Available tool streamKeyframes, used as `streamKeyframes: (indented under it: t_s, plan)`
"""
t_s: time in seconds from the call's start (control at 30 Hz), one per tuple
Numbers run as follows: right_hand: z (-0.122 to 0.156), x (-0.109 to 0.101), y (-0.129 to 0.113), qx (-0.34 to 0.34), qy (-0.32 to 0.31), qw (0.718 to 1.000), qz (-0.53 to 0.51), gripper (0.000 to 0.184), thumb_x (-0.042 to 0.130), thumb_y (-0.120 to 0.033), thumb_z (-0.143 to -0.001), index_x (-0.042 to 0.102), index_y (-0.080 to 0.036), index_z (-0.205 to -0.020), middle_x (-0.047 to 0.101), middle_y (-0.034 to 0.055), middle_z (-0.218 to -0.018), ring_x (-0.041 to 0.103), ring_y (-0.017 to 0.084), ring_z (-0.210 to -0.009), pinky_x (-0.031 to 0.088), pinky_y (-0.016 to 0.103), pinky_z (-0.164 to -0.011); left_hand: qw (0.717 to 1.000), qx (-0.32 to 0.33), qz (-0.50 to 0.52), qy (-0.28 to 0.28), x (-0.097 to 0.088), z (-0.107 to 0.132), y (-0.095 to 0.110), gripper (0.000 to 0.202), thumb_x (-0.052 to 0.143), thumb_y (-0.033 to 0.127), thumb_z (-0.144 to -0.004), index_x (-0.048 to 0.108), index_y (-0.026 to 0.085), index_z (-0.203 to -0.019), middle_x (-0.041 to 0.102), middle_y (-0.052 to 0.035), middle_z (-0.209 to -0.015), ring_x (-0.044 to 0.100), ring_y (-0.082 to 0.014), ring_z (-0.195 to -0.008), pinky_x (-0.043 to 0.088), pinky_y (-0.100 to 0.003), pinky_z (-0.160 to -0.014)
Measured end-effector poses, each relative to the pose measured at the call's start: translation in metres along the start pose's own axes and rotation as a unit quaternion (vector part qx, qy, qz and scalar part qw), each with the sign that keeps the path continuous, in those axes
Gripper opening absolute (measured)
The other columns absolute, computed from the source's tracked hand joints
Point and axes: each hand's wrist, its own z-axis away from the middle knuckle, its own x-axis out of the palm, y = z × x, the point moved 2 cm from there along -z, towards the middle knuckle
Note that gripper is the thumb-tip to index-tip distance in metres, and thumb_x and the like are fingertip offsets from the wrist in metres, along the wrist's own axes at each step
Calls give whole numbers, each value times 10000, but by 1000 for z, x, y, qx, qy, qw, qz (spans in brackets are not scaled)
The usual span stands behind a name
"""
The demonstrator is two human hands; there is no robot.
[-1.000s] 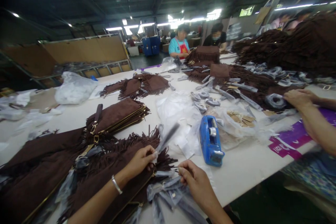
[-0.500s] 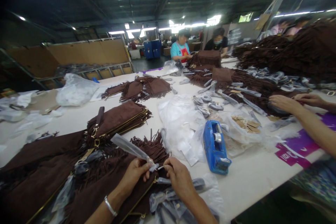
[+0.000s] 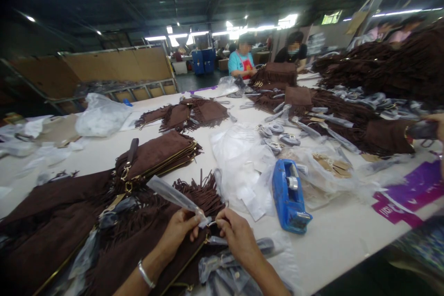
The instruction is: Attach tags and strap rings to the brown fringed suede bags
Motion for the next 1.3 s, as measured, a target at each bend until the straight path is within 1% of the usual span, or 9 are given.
streamKeyframes:
  t_s: [0.17,0.4,0.7,0.87,1.0,1.1,1.2,1.23,1.3]
  plan:
    - [-2,4,4,18,2,1000,-20,233,439,-348,-948,591,-201,-850,594,-24,-671,577,147,-647,410,249,-634,1000,2,17,6,-1,1,-1,400,721,449,-777,622,107,-960,578,18,-558,481,-81,-454,375,-170,-447]
    - [-3,5,6,21,-7,1000,7,224,448,-336,-945,595,-207,-836,594,-31,-670,581,142,-656,397,243,-635,999,-6,37,18,1,4,4,407,745,433,-751,621,104,-955,574,19,-558,486,-83,-468,382,-171,-456]
    - [-5,8,-11,-3,-5,998,67,193,485,-282,-926,628,-207,-820,622,-14,-765,571,153,-740,391,259,-691,1000,14,19,8,2,-3,3,358,708,416,-775,581,122,-936,559,36,-539,470,-77,-428,365,-164,-418]
    - [-1,15,-12,-13,11,998,55,208,495,-278,-933,668,-208,-841,645,1,-826,589,163,-814,400,270,-749,998,29,-53,16,8,-11,10,301,651,426,-802,575,151,-897,510,63,-508,423,-75,-381,309,-169,-380]
    - [4,24,-4,-4,36,997,73,187,502,-285,-929,670,-218,-883,652,14,-882,596,182,-870,396,284,-778,989,61,-131,21,16,-19,13,195,620,352,-818,598,159,-829,511,61,-525,425,-72,-403,299,-174,-408]
    - [5,31,5,12,59,992,109,192,480,-274,-930,649,-217,-858,652,19,-862,594,195,-850,383,296,-768,986,67,-149,17,19,-20,12,205,572,339,-844,619,159,-930,548,45,-573,471,-96,-433,352,-198,-441]
    - [4,35,12,22,65,990,123,192,472,-270,-928,632,-214,-838,651,17,-837,587,199,-824,372,300,-751,981,75,-164,71,14,-7,13,302,468,356,-904,567,154,-1106,582,20,-638,557,-152,-526,427,-247,-508]
    - [4,35,14,24,67,990,119,189,474,-270,-928,630,-213,-837,651,16,-835,585,200,-825,370,300,-750,974,84,-188,97,11,0,14,293,443,354,-920,561,159,-1103,592,10,-670,577,-163,-567,445,-265,-549]
    - [4,35,16,24,68,991,109,185,481,-272,-926,632,-212,-837,654,14,-836,582,200,-830,369,299,-755,949,108,-270,124,8,14,17,222,445,334,-929,591,181,-997,612,-13,-756,604,-176,-675,460,-293,-657]
